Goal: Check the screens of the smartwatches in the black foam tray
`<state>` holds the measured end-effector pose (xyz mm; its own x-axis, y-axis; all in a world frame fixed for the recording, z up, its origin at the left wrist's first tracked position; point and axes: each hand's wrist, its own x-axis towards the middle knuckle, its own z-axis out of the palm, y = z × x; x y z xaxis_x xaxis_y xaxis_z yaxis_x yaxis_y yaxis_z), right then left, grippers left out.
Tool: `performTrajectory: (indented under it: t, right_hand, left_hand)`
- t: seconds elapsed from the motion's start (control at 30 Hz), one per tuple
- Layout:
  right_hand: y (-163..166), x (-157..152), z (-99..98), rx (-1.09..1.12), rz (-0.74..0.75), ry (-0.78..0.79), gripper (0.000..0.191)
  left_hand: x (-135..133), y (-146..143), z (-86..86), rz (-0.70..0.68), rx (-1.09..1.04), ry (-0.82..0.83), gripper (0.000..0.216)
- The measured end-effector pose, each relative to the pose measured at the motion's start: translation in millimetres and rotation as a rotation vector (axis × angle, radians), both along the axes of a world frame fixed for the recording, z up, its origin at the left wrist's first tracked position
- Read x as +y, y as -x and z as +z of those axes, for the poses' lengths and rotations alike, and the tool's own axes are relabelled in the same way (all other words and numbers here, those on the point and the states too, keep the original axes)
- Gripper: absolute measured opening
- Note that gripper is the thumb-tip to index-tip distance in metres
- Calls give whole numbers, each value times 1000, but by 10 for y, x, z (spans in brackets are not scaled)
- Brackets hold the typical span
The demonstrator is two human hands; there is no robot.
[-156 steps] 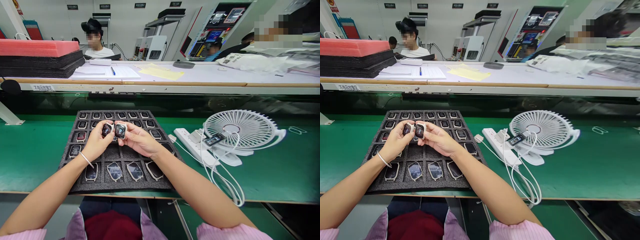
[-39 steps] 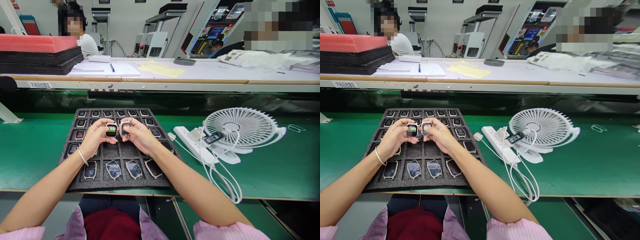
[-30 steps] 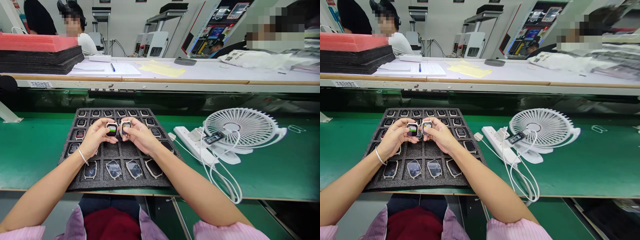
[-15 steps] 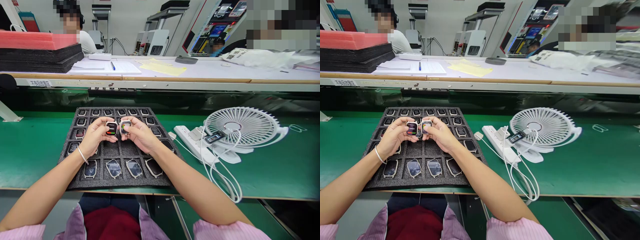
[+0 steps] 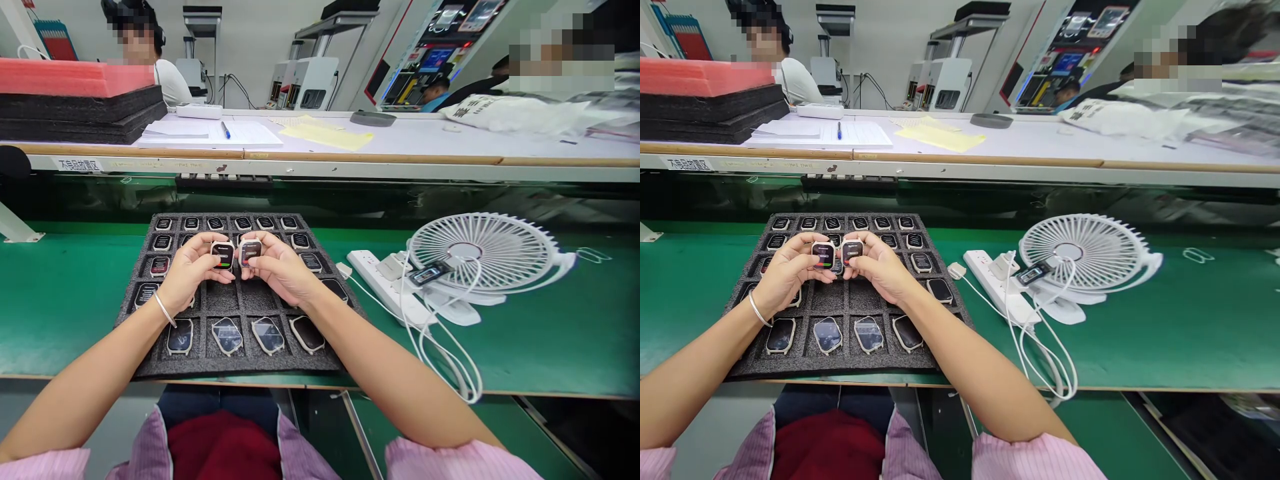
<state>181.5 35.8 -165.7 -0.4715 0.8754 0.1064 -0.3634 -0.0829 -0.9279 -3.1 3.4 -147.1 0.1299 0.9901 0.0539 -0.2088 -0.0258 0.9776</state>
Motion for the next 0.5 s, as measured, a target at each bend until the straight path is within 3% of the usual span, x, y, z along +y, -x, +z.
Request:
performTrajectory:
  t: [0.5]
  right_hand:
    - [7, 17, -16, -1, -14, -9, 40]
  left_hand:
    - [17, -11, -34, 17, 30, -7, 46]
